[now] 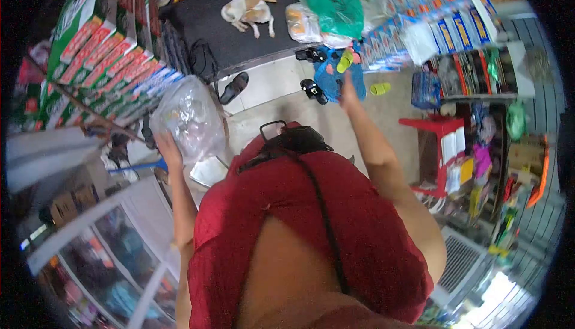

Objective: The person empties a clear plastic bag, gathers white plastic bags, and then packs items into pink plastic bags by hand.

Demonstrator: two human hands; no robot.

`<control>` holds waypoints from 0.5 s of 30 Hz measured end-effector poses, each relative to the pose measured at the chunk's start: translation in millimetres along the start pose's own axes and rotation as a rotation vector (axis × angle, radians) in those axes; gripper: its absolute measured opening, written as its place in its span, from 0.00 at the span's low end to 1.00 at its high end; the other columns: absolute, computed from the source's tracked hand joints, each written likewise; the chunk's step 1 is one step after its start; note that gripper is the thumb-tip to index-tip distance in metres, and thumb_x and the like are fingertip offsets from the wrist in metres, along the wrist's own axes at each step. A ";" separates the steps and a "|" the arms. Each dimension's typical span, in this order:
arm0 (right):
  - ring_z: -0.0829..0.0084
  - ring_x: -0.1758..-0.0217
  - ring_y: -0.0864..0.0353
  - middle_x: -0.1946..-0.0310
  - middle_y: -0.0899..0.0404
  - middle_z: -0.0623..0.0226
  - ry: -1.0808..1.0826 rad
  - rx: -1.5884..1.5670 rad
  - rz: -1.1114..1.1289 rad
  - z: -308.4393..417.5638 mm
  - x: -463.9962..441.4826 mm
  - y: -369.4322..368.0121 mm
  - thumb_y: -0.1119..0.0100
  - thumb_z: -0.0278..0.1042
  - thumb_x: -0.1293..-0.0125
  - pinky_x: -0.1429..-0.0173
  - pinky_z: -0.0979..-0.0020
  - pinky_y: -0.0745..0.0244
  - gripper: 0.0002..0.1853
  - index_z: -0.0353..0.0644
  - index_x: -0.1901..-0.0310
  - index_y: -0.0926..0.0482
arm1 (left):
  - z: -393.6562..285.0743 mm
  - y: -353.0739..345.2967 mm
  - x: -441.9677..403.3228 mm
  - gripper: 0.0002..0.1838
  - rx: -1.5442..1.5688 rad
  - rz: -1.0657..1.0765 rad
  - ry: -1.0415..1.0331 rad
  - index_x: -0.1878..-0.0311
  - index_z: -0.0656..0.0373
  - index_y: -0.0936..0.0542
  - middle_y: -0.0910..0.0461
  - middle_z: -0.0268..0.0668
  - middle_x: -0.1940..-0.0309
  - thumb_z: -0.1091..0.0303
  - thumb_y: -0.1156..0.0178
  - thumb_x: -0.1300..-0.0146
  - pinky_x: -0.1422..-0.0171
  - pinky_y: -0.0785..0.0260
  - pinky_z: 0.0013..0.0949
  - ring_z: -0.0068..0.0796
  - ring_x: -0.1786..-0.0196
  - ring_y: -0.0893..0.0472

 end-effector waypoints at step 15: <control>0.72 0.51 0.26 0.52 0.25 0.65 0.164 -0.098 0.019 63.0 77.7 -72.1 0.53 0.47 0.35 0.55 0.70 0.26 0.22 0.39 0.46 0.31 | 151.8 -144.6 -24.4 0.27 -0.887 0.995 -0.244 0.39 0.49 0.35 0.38 0.48 0.41 0.48 0.53 0.39 0.40 0.45 0.55 0.46 0.44 0.30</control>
Point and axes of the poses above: each hand's wrist, its own x-axis away from the middle knuckle, its own y-axis out of the back of the hand, z = x × y, the point moved 9 cm from there along -x, towards the middle knuckle
